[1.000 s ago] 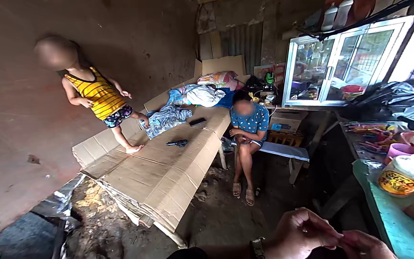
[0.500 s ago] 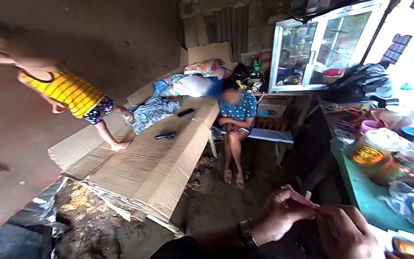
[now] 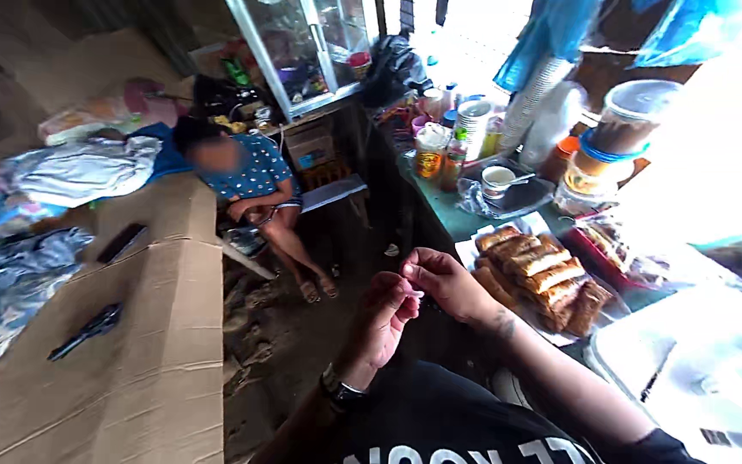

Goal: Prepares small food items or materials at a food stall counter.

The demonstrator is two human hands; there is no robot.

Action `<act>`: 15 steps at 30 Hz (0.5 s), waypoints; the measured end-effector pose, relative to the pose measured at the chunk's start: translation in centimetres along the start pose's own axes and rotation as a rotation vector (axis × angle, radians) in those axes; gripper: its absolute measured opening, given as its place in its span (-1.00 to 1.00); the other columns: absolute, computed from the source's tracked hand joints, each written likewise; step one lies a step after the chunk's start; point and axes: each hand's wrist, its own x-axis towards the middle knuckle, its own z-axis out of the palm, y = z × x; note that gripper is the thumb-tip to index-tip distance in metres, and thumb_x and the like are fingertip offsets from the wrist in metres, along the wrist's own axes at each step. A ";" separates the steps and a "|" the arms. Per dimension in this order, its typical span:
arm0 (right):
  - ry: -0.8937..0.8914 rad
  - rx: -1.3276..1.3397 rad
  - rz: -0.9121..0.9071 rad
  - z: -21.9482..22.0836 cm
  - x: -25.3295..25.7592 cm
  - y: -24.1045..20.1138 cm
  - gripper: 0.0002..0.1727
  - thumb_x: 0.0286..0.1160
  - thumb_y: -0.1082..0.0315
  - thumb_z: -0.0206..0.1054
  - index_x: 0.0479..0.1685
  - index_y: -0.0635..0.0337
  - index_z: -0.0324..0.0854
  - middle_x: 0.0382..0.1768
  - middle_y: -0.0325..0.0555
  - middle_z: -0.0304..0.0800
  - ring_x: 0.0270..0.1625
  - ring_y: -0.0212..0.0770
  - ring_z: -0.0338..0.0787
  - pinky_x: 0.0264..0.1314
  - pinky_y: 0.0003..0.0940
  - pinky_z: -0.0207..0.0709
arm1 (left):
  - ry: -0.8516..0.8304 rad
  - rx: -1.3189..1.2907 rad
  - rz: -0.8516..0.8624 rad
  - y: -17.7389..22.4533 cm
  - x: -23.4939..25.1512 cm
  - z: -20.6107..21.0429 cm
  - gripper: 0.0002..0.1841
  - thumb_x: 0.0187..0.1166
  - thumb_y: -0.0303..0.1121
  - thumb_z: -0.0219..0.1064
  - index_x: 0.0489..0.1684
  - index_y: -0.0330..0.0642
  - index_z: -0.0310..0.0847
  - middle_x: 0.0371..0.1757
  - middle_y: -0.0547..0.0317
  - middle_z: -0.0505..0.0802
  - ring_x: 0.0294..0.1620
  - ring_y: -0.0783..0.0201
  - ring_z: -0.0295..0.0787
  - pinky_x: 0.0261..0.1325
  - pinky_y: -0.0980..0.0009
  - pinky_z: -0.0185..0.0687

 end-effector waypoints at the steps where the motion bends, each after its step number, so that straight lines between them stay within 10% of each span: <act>1: 0.028 -0.117 -0.052 -0.3 0.0 0.2 -0.87 0.68 0.38 0.22 -0.27 0.13 0.60 -0.42 -0.47 0.66 -0.32 -0.63 0.65 -0.13 -0.62 0.57 | -0.008 -0.005 0.000 -0.3 0.0 0.1 -0.82 0.64 -0.52 0.28 -0.24 -0.04 0.80 -0.29 0.26 0.90 -0.30 0.48 0.85 -0.13 0.59 0.79; 15: 0.413 -0.512 -0.145 -3.7 -2.6 1.8 -0.76 0.66 0.34 0.26 -0.40 0.27 0.58 -0.42 -0.23 0.54 -0.35 -0.50 0.54 -0.22 -0.54 0.45 | -0.199 0.065 0.004 -3.3 0.0 0.4 -0.94 0.57 -0.43 0.42 -0.17 -0.06 0.79 -0.32 0.32 0.85 -0.33 0.50 0.79 -0.14 0.57 0.75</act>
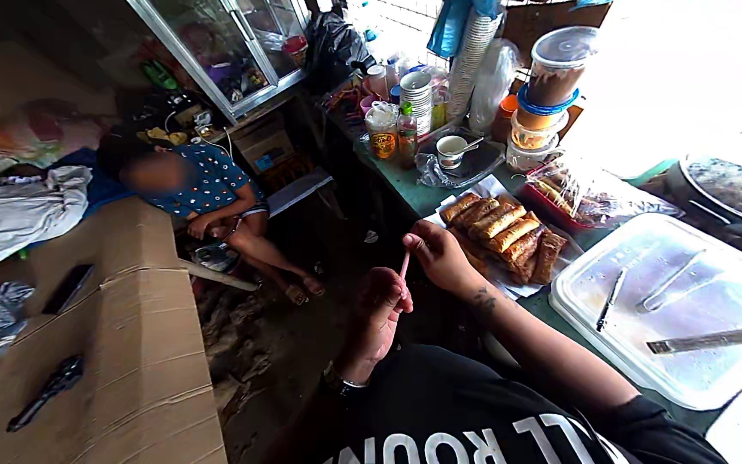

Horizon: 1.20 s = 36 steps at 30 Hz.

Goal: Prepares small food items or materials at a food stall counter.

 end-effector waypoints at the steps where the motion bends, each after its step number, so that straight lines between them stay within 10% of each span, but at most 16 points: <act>1: 0.029 -0.011 -0.016 -0.3 -0.5 0.2 -0.75 0.66 0.32 0.25 -0.40 0.26 0.59 -0.41 -0.23 0.55 -0.34 -0.50 0.55 -0.20 -0.53 0.46 | -0.014 0.013 0.010 -0.2 0.0 0.0 -0.95 0.58 -0.42 0.41 -0.16 -0.06 0.78 -0.31 0.31 0.84 -0.31 0.49 0.79 -0.12 0.57 0.75; 4: 0.145 -0.119 -0.105 -1.9 -2.6 0.5 -0.69 0.69 0.22 0.21 -0.39 0.22 0.61 -0.42 -0.26 0.57 -0.34 -0.51 0.57 -0.21 -0.54 0.49 | 0.038 0.082 0.040 -0.3 0.4 0.1 -0.91 0.60 -0.50 0.35 -0.16 -0.07 0.74 -0.29 0.31 0.84 -0.28 0.48 0.79 -0.07 0.54 0.77; 8: 0.206 -0.482 -0.288 -3.6 -6.9 -1.2 -0.56 0.75 -0.01 0.14 -0.36 0.11 0.68 -0.36 -0.12 0.72 -0.20 -0.13 0.73 0.03 0.01 0.44 | 0.144 0.152 0.037 -0.9 1.3 0.8 -0.82 0.66 -0.60 0.19 -0.17 -0.10 0.66 -0.25 0.29 0.84 -0.22 0.46 0.81 -0.02 0.52 0.78; 17: 0.259 -1.155 -0.281 -6.4 -12.0 -7.8 -0.72 0.72 0.05 0.17 0.11 -0.14 0.75 0.13 -0.22 0.82 0.25 -0.05 0.77 0.49 0.46 0.18 | -0.213 0.414 0.180 -4.1 1.6 3.9 -0.90 0.66 -0.44 0.32 -0.12 0.07 0.63 -0.10 0.41 0.80 -0.14 0.54 0.75 -0.05 0.58 0.73; 25: 0.357 -0.885 -0.221 -8.1 -13.6 -4.1 -0.80 0.65 0.16 0.22 -0.23 -0.14 0.75 -0.24 -0.37 0.88 -0.05 -0.31 0.85 0.51 0.20 0.29 | -0.319 0.324 0.093 -6.7 0.8 5.9 -0.91 0.62 -0.36 0.38 -0.09 0.12 0.71 -0.05 0.43 0.81 -0.02 0.53 0.77 0.01 0.59 0.75; 31: 0.136 -0.255 -0.113 -10.2 -14.7 -2.6 -0.80 0.64 0.33 0.25 -0.21 0.25 0.71 -0.36 -0.14 0.77 -0.26 -0.38 0.72 0.00 -0.32 0.58 | -0.543 0.335 0.129 -7.8 1.4 5.9 -0.88 0.69 -0.33 0.32 -0.01 0.14 0.74 0.01 0.49 0.79 0.12 0.57 0.71 0.21 0.61 0.65; 36: 0.368 -1.129 -0.370 -10.7 -15.8 -1.8 -0.85 0.69 0.24 0.16 -0.12 -0.10 0.67 -0.13 -0.26 0.82 0.04 -0.19 0.78 0.52 0.20 0.25 | -0.299 0.195 -0.423 -6.3 0.9 8.3 -0.88 0.64 -0.45 0.31 0.00 -0.06 0.67 -0.14 0.27 0.88 -0.25 0.44 0.83 -0.09 0.49 0.79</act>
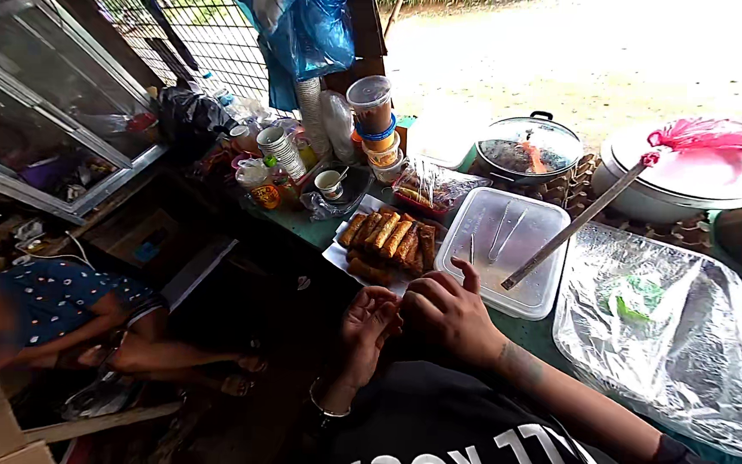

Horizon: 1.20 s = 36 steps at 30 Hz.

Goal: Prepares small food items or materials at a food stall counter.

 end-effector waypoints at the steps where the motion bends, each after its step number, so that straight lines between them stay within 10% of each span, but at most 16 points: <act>1: 0.012 -0.071 -0.051 -0.3 -0.2 0.1 -0.86 0.69 0.25 0.17 -0.10 -0.11 0.66 -0.13 -0.26 0.81 0.05 -0.17 0.77 0.55 0.23 0.21 | 0.038 -0.008 -0.072 0.5 0.1 0.5 -0.87 0.63 -0.54 0.26 -0.04 -0.11 0.63 -0.20 0.24 0.86 -0.30 0.43 0.82 -0.13 0.49 0.79; 7: -0.038 0.021 0.125 -0.4 -1.7 0.2 -0.81 0.64 0.22 0.18 -0.25 -0.10 0.71 -0.28 -0.31 0.82 -0.06 -0.23 0.79 0.52 0.21 0.22 | 0.025 0.212 -0.048 -0.3 1.1 1.2 -0.76 0.58 -0.61 0.27 0.15 -0.28 0.56 -0.15 0.24 0.81 -0.24 0.41 0.79 -0.15 0.48 0.76; 11: -0.234 0.940 0.748 -1.0 -1.3 -0.2 -0.80 0.68 0.36 0.18 -0.25 0.16 0.70 -0.43 -0.39 0.72 -0.34 -0.56 0.68 -0.07 -0.56 0.52 | -0.072 0.542 0.430 -2.5 1.4 0.7 -0.82 0.58 -0.58 0.30 0.06 -0.41 0.62 -0.13 0.23 0.82 -0.24 0.55 0.75 -0.17 0.62 0.72; 14: -0.312 1.551 1.018 -1.3 -1.0 0.2 -0.75 0.74 0.40 0.04 -0.32 0.10 0.57 -0.48 -0.38 0.71 -0.43 -0.51 0.68 -0.33 -0.55 0.59 | -0.132 0.641 0.623 -3.0 1.8 -0.1 -0.90 0.67 -0.48 0.31 -0.05 -0.33 0.66 -0.06 0.17 0.81 -0.02 0.51 0.76 0.08 0.58 0.73; 16: -0.144 1.091 0.708 -0.5 -1.9 -0.1 -0.83 0.71 0.42 0.14 -0.23 0.18 0.62 -0.40 -0.39 0.69 -0.33 -0.58 0.67 -0.11 -0.64 0.54 | -0.122 0.496 0.390 -2.4 1.5 0.5 -0.77 0.65 -0.51 0.27 0.16 -0.45 0.54 -0.03 0.21 0.81 -0.10 0.51 0.78 -0.05 0.58 0.75; 18: 0.075 0.389 0.335 0.7 -2.8 0.4 -0.83 0.65 0.30 0.22 -0.24 0.06 0.71 -0.29 -0.26 0.83 -0.16 -0.36 0.75 0.25 -0.23 0.40 | -0.080 0.190 -0.047 -0.9 1.0 1.3 -0.72 0.68 -0.48 0.16 0.30 -0.31 0.41 -0.03 0.22 0.81 -0.16 0.45 0.78 -0.11 0.53 0.73; 22: 0.207 -0.113 0.029 1.2 -3.4 0.7 -0.88 0.68 0.24 0.19 -0.09 -0.14 0.65 -0.19 -0.30 0.80 0.00 -0.21 0.68 0.52 -0.01 0.11 | 0.077 -0.184 -0.469 0.8 1.1 2.1 -0.89 0.74 -0.52 0.16 -0.09 -0.23 0.62 -0.26 0.14 0.84 -0.31 0.41 0.81 -0.12 0.54 0.77; 26: 0.129 0.035 0.214 2.0 -3.4 -0.4 -0.82 0.65 0.21 0.19 -0.25 -0.12 0.70 -0.29 -0.32 0.84 -0.07 -0.23 0.74 0.40 0.01 0.22 | 0.092 -0.049 -0.408 0.4 1.4 1.7 -0.88 0.71 -0.57 0.18 -0.17 -0.23 0.63 -0.33 0.21 0.82 -0.36 0.45 0.76 -0.17 0.54 0.74; 32: -0.265 1.322 0.936 0.1 -1.3 -1.8 -0.74 0.76 0.37 0.10 0.01 0.41 0.61 -0.30 -0.18 0.76 -0.32 -0.40 0.77 -0.15 -0.36 0.75 | 0.034 0.525 0.278 -3.5 0.8 -0.4 -0.87 0.59 -0.47 0.32 -0.09 -0.31 0.73 -0.19 0.31 0.85 -0.17 0.51 0.79 -0.04 0.52 0.77; 36: -0.072 1.203 0.801 -0.4 -1.4 -2.5 -0.72 0.71 0.51 0.11 0.10 0.62 0.59 -0.13 0.22 0.78 -0.16 -0.15 0.80 0.02 -0.20 0.70 | -0.017 0.194 0.046 -2.8 0.7 1.3 -0.81 0.66 -0.44 0.27 -0.03 0.10 0.77 -0.15 0.56 0.91 -0.16 0.56 0.84 -0.03 0.53 0.80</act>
